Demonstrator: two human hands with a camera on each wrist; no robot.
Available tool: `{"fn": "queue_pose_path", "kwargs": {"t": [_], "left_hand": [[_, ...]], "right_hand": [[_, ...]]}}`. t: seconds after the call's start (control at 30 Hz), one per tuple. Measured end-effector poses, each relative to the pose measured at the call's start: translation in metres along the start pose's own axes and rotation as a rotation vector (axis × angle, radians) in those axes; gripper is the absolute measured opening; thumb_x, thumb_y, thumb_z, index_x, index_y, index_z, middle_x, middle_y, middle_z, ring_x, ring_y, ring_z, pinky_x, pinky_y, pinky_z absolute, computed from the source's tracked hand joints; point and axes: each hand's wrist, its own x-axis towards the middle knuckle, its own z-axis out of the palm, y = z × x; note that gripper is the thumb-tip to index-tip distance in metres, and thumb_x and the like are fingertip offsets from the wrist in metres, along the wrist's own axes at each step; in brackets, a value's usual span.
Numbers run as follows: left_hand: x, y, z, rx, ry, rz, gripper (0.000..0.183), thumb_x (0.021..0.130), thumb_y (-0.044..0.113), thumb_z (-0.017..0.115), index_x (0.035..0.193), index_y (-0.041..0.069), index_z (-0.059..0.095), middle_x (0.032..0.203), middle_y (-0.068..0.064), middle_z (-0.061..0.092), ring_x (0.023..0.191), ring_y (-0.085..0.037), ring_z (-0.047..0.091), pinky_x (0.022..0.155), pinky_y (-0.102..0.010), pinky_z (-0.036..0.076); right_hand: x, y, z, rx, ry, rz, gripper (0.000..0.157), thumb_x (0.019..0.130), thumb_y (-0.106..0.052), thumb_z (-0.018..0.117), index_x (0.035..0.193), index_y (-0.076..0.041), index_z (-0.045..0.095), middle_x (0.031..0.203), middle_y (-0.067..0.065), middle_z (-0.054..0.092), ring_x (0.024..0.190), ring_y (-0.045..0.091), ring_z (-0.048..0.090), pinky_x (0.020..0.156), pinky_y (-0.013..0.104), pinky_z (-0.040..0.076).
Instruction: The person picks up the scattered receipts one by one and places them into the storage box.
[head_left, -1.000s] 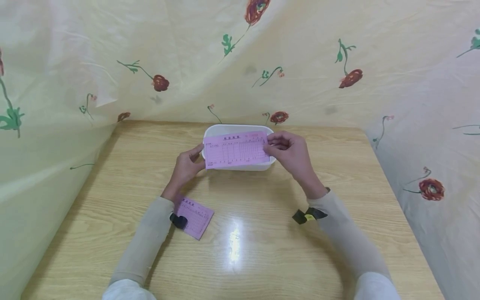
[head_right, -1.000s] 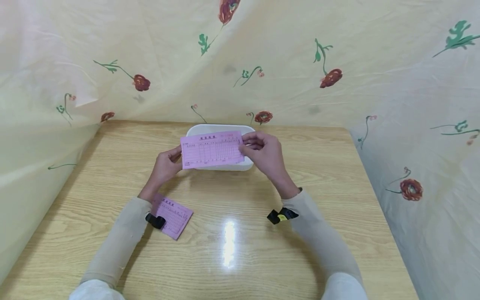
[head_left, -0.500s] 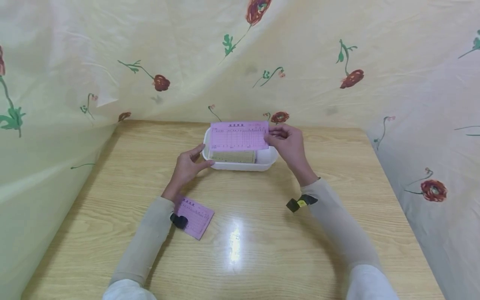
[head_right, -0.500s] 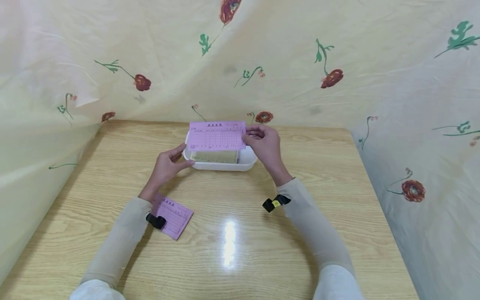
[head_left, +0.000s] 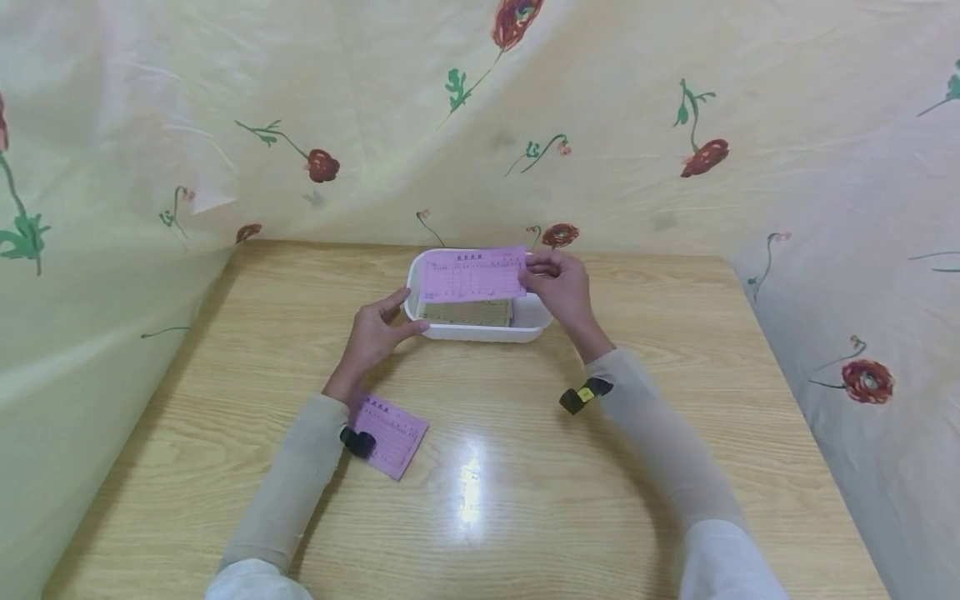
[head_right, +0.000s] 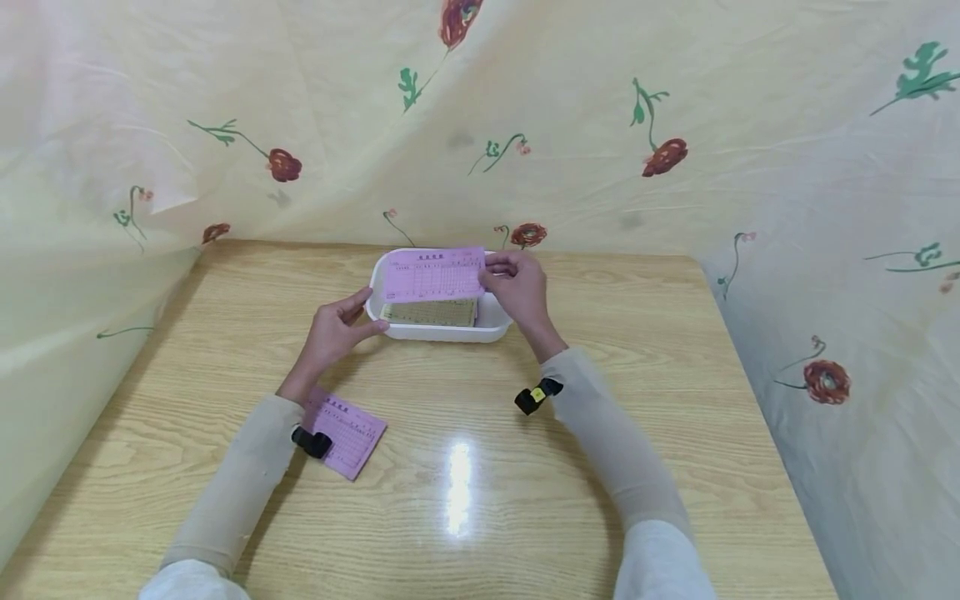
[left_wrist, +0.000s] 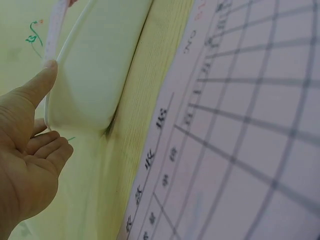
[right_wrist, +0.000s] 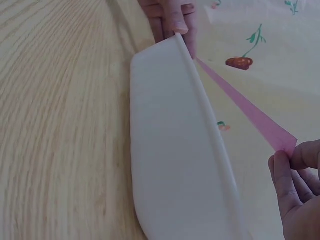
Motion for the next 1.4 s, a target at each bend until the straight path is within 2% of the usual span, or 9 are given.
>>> {"fn": "queue_pose_path", "kwargs": {"t": [0.23, 0.43, 0.7, 0.87, 1.17, 1.4], "left_hand": [[0.000, 0.001, 0.001, 0.003, -0.002, 0.007, 0.082, 0.083, 0.032, 0.086, 0.151, 0.008, 0.047, 0.163, -0.008, 0.037, 0.150, -0.022, 0.036, 0.120, -0.030, 0.039], [-0.001, 0.001, 0.000, 0.006, -0.001, 0.009, 0.082, 0.083, 0.032, 0.086, 0.151, 0.007, 0.047, 0.162, -0.008, 0.037, 0.150, -0.022, 0.037, 0.119, -0.028, 0.041], [-0.001, 0.002, 0.000, 0.012, 0.007, 0.001, 0.082, 0.083, 0.033, 0.087, 0.150, 0.006, 0.048, 0.161, -0.008, 0.038, 0.148, -0.022, 0.040, 0.118, -0.027, 0.042], [-0.001, 0.003, 0.000, 0.015, 0.008, -0.007, 0.082, 0.083, 0.033, 0.087, 0.150, 0.007, 0.048, 0.161, -0.008, 0.038, 0.148, -0.023, 0.040, 0.118, -0.028, 0.042], [-0.001, 0.003, 0.000, 0.018, 0.004, -0.003, 0.081, 0.084, 0.032, 0.086, 0.151, 0.008, 0.047, 0.162, -0.007, 0.039, 0.148, -0.023, 0.039, 0.119, -0.030, 0.041], [-0.002, 0.004, 0.000, 0.016, 0.007, -0.008, 0.081, 0.084, 0.031, 0.086, 0.151, 0.008, 0.047, 0.162, -0.007, 0.038, 0.149, -0.022, 0.038, 0.119, -0.029, 0.041]], "right_hand": [[0.003, 0.004, 0.007, -0.055, -0.028, 0.010, 0.027, 0.090, 0.003, 0.073, 0.116, 0.006, 0.068, 0.109, 0.022, 0.072, 0.087, 0.018, 0.073, 0.078, 0.026, 0.066], [0.004, 0.007, 0.012, -0.133, -0.055, 0.024, 0.027, 0.091, -0.001, 0.074, 0.117, 0.002, 0.070, 0.109, 0.020, 0.073, 0.089, 0.022, 0.074, 0.083, 0.036, 0.066], [0.006, 0.012, 0.017, -0.255, -0.087, -0.012, 0.026, 0.091, -0.007, 0.077, 0.116, -0.001, 0.073, 0.109, 0.016, 0.076, 0.097, 0.026, 0.074, 0.082, 0.029, 0.065], [0.007, 0.013, 0.019, -0.314, -0.101, -0.007, 0.027, 0.091, -0.009, 0.078, 0.117, -0.003, 0.073, 0.110, 0.014, 0.076, 0.100, 0.026, 0.073, 0.086, 0.034, 0.064], [0.010, 0.011, 0.018, -0.373, -0.149, -0.002, 0.030, 0.092, -0.013, 0.078, 0.118, -0.003, 0.071, 0.114, 0.015, 0.075, 0.105, 0.028, 0.072, 0.093, 0.039, 0.062], [0.008, 0.009, 0.014, -0.384, -0.171, 0.003, 0.030, 0.094, -0.016, 0.076, 0.120, -0.004, 0.069, 0.116, 0.014, 0.074, 0.106, 0.028, 0.071, 0.091, 0.038, 0.063]]}}
